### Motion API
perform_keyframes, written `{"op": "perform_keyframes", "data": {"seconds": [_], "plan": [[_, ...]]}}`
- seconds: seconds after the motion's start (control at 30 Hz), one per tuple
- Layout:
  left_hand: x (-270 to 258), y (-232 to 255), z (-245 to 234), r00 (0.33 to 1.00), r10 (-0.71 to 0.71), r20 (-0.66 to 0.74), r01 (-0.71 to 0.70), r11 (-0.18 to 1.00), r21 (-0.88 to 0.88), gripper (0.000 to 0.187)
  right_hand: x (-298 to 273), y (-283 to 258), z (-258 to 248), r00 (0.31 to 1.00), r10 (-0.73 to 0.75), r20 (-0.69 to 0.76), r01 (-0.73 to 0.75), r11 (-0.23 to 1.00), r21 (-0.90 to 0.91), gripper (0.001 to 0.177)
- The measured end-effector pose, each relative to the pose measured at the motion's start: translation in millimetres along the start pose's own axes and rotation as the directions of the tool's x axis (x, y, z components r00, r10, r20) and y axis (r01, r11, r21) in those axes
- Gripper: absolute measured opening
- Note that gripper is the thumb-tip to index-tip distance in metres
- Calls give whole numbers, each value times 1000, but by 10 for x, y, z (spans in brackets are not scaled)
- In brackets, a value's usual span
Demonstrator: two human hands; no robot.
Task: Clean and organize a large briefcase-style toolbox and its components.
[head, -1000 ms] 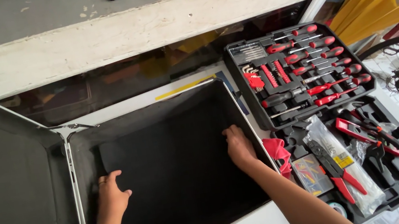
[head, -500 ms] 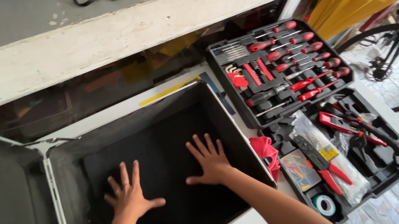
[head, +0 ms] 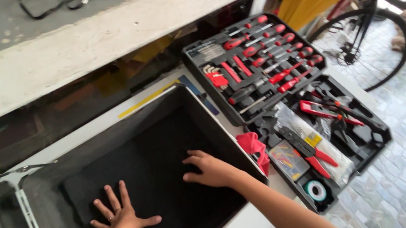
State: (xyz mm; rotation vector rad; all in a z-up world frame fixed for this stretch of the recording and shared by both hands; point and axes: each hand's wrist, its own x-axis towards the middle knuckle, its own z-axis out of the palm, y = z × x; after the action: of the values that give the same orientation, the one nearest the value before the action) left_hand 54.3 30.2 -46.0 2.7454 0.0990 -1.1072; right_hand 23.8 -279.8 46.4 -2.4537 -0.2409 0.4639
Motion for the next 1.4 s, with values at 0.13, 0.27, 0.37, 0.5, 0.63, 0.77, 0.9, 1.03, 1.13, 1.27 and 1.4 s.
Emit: {"op": "perform_keyframes", "data": {"seconds": [0.13,0.27,0.37,0.5,0.63,0.77,0.9,1.03,1.13,1.27,1.4], "plan": [[52,-22,15,999,-13,49,11,999,43,175,-823,-275,-492,983,7,-185,48,955,293,40],[115,-78,70,1000,13,-2,-13,1000,4,173,-1391,536,-536,855,319,-409,-71,853,517,23],[148,-75,101,1000,0,-21,1,1000,2,173,-1727,1390,-526,719,428,-547,-123,854,506,23],[170,17,70,992,-66,-107,62,997,-43,161,-1951,2373,-523,519,325,-790,-473,879,51,32],[-144,713,-1,954,-175,-243,127,971,-202,107,-1978,2478,-697,568,430,-702,-606,795,-4,47],[-1228,2140,-239,838,66,-541,-350,826,-441,43,-1950,2513,-814,682,378,-626,-500,866,-22,42],[-1718,3244,-144,504,474,-721,-839,468,-278,21,-1911,2206,-1044,766,406,-497,-522,845,-114,61],[-1529,3877,258,455,667,-591,-891,349,-291,27,-1881,2451,-961,787,392,-476,-467,883,-46,51],[-1089,4200,763,628,665,-405,-778,540,-321,42,-1820,2490,-959,774,473,-421,-502,864,47,56],[-664,4534,1094,821,513,-250,-542,566,-621,47,-1760,2205,-1160,750,508,-424,-408,859,309,49],[-254,4598,1220,775,420,-473,-630,455,-629,26,-1787,2153,-1565,880,331,-341,-138,865,482,35]]}}
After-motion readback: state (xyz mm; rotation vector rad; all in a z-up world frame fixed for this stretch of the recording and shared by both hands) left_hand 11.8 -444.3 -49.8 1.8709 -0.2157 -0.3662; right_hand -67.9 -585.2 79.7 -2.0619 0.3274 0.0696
